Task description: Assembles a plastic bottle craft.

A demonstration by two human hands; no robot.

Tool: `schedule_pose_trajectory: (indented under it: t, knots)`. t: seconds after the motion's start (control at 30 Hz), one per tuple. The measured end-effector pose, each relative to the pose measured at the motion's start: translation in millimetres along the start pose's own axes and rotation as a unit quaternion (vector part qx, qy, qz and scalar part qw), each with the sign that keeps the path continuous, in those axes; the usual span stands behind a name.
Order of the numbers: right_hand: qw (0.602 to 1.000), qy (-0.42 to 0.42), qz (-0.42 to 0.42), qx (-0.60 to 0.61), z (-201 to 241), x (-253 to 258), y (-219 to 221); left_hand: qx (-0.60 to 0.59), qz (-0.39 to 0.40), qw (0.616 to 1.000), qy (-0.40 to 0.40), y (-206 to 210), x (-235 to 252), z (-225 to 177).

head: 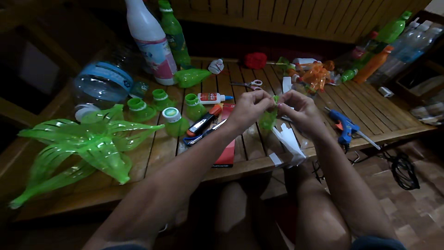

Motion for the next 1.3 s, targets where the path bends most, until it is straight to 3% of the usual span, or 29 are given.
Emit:
schedule_pose_trajectory:
  t: [0.4, 0.73, 1.07, 1.3]
  knots:
    - [1.0, 0.004, 0.007, -0.011, 0.6, 0.1, -4.3, -0.004, -0.004, 1.0, 0.001, -0.3, -0.2, 0.0]
    - [1.0, 0.012, 0.017, 0.002, 2.3, -0.6, -0.8, 0.074, 0.005, 0.993, 0.097, -0.7, -1.2, -2.1]
    - [0.998, 0.03, 0.006, 0.054, -3.3, 0.2, -5.9, 0.016, 0.021, 1.0, 0.003, -1.0, 0.5, -1.9]
    - [0.996, 0.074, 0.005, 0.059, 1.0, -3.0, -9.2, 0.048, 0.034, 0.998, 0.01, 1.1, -1.2, 1.4]
Point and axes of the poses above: each hand's wrist, its own x-axis towards the middle knuckle, its own y-axis out of the palm, z = x × y, the point moved 3 cm from there along x, towards the middle knuckle, and after that the axes turned 15 degrees about y, right-handed, at the moved point
